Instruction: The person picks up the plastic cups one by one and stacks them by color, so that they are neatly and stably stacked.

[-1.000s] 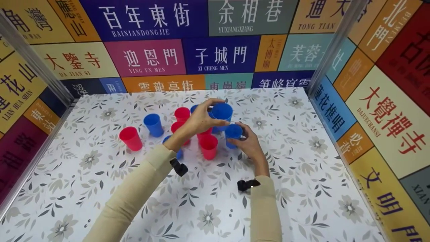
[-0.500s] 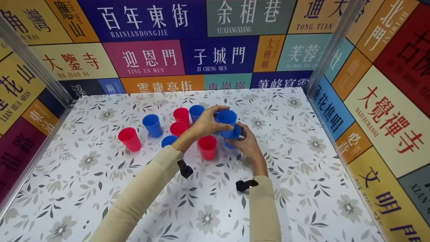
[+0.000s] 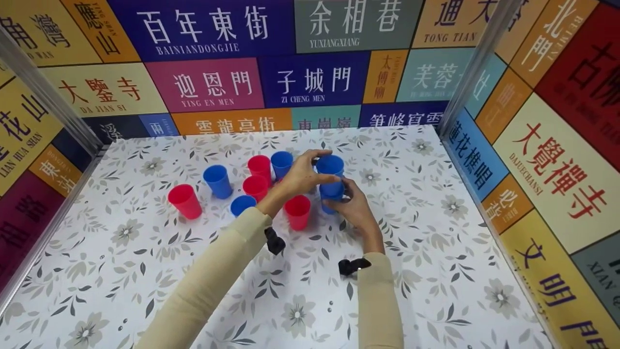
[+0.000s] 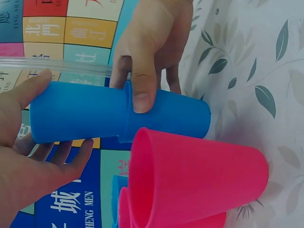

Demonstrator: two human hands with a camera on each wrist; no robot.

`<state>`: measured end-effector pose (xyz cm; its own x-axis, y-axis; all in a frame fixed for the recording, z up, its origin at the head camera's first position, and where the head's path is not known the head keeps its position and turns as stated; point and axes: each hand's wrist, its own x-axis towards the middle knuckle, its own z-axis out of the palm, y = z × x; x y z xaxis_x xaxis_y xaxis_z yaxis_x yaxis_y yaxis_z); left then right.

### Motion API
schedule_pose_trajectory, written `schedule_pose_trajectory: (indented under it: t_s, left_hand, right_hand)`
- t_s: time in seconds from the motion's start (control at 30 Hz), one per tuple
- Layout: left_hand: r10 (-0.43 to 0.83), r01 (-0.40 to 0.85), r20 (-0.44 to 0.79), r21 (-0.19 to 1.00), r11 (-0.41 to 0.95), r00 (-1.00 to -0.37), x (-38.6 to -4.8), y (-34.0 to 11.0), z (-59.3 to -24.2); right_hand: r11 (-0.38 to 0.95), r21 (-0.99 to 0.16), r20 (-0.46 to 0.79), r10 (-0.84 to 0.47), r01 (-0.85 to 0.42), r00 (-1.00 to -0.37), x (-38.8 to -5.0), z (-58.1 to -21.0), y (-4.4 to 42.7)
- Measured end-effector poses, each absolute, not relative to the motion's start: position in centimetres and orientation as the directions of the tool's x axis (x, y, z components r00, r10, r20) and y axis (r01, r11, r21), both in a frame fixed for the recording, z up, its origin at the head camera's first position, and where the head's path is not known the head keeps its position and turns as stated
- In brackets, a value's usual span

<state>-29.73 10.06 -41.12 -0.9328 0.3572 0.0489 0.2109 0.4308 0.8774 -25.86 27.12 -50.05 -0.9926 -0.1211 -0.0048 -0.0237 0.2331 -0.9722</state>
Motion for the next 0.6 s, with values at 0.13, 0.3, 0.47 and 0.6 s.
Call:
schedule_pose_trajectory:
  t_s: [0.13,0.3,0.47,0.6]
  left_hand:
    - [0.332,0.187,0.035,0.879,0.438,-0.943,-29.9,10.4,-41.7]
    - [0.333,0.197,0.046,0.877,0.437,-0.942,-29.7,10.7,-42.5]
    - [0.363,0.258,0.095,0.864,0.433,-0.927,-29.2,10.7,-43.0]
    - [0.382,0.284,0.111,0.856,0.432,-0.918,-28.7,10.4,-42.5]
  right_hand:
    - [0.252,-0.967,0.002,-0.129,-0.034,-0.992,-25.6,-49.5,26.9]
    - [0.263,-0.965,-0.011,-0.122,-0.022,-0.992,-25.5,-49.4,26.9]
    - [0.287,-0.957,-0.001,-0.115,-0.032,-0.993,-26.6,-51.3,27.4]
    - [0.291,-0.956,0.004,-0.109,-0.036,-0.994,-27.0,-51.8,27.7]
